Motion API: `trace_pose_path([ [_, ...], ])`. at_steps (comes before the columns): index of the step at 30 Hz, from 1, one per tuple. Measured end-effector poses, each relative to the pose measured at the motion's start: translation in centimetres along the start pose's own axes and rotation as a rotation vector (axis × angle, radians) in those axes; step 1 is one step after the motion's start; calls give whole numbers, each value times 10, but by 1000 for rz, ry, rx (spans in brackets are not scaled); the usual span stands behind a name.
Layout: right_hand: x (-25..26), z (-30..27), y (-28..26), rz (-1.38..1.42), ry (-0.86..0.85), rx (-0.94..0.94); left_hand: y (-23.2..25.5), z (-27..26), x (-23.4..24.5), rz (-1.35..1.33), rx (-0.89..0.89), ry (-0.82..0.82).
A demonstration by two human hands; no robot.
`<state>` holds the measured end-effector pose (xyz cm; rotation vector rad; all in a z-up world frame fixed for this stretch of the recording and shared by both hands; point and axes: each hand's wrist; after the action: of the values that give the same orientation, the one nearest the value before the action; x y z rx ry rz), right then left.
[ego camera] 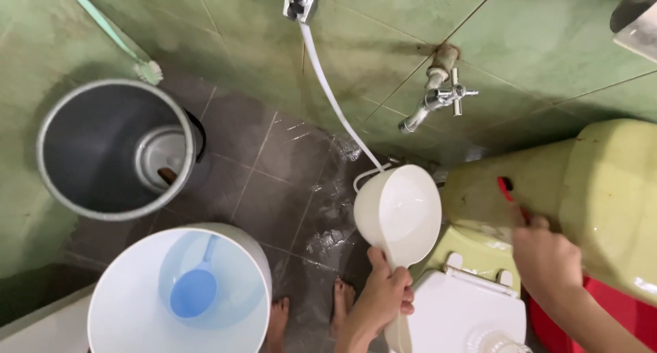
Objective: Using a small brush and cleaning solution to scrub the exterior and crevices of a toilet tank.
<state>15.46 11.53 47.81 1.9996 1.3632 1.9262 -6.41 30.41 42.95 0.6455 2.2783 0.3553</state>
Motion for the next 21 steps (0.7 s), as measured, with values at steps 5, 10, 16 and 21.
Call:
trace_pose_path([
  [5, -25, -8, -35, 247, -229, -373, -31, 1, 41, -187, 22, 29],
  [10, -184, 5, -53, 422, -254, -447, -75, 38, 80, -137, -16, 40],
  [16, -93, -46, -30, 671, -93, -368, -183, 178, 121, -406, 3, -180],
  [21, -138, -28, -46, 566, 313, -457, -163, 225, 87, -238, -213, -198],
])
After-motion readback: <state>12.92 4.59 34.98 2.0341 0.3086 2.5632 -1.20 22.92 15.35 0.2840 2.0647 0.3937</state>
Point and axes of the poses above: each hand's wrist, its own z-axis towards the middle knuckle, its own x-axis out of the back of the hand, y = z × x, and after that the axes turned 8 degrees about -x, right-handed
